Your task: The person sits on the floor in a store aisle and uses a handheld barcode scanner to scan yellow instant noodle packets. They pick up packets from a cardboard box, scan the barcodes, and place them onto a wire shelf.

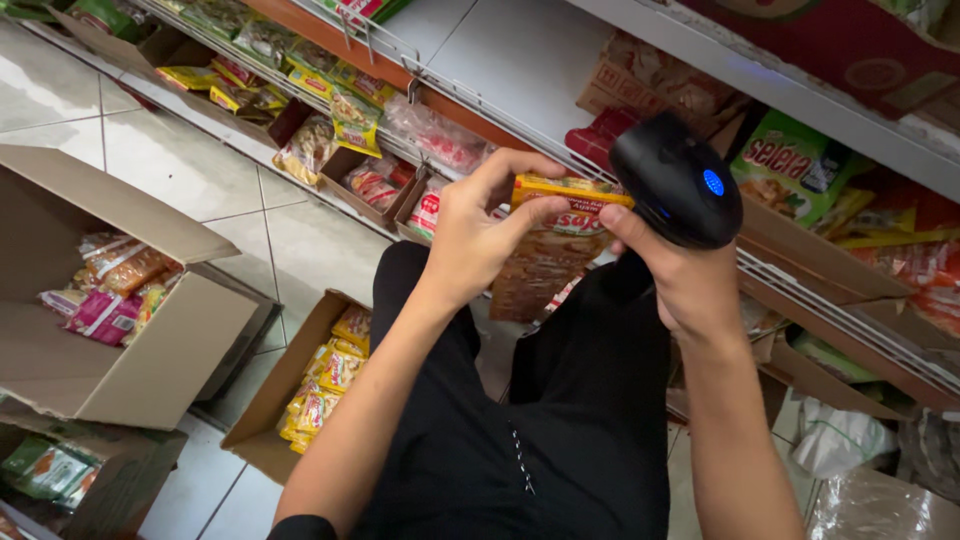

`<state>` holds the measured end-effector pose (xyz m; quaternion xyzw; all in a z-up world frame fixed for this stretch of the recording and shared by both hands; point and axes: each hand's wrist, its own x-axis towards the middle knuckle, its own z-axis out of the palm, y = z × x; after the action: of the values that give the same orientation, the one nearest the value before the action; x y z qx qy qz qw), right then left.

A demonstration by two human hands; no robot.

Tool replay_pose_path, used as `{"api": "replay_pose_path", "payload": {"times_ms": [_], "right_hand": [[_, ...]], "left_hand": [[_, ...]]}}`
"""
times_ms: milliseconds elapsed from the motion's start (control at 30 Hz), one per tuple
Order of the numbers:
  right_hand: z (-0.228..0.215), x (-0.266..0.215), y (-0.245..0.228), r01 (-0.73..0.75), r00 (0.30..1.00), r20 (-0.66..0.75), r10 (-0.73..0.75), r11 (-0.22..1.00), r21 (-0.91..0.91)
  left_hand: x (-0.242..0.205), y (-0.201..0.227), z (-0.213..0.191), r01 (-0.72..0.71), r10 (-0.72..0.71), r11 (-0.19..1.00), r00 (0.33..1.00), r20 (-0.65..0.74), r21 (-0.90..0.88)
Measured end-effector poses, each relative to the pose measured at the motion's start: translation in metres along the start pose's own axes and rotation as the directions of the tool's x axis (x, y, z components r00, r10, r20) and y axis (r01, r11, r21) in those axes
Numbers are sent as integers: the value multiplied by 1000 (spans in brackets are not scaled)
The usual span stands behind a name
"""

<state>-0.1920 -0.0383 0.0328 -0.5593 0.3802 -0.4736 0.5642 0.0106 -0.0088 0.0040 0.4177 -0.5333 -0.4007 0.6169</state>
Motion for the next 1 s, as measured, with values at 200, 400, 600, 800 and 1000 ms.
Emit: {"api": "replay_pose_path", "payload": {"times_ms": [200,400,600,800,1000], "right_hand": [[-2,1,-7,69,997,-17,-76,962,-265],[6,3,-16,48,998,-31,-56,973,-225],[6,9,-17,163,987,25,-162,977,-140],[-6,10,0,44,999,-32,-44,999,-12],[-12,-12,55,-193,976,-70,205,971,141]], "left_hand": [[6,9,0,-42,45,991,999,-22,127],[10,14,-1,-47,53,989,998,-35,138],[8,11,2,-17,16,1000,998,67,5],[7,-12,2,99,-102,994,990,99,36],[23,-21,-17,126,-117,971,991,59,-201]]}}
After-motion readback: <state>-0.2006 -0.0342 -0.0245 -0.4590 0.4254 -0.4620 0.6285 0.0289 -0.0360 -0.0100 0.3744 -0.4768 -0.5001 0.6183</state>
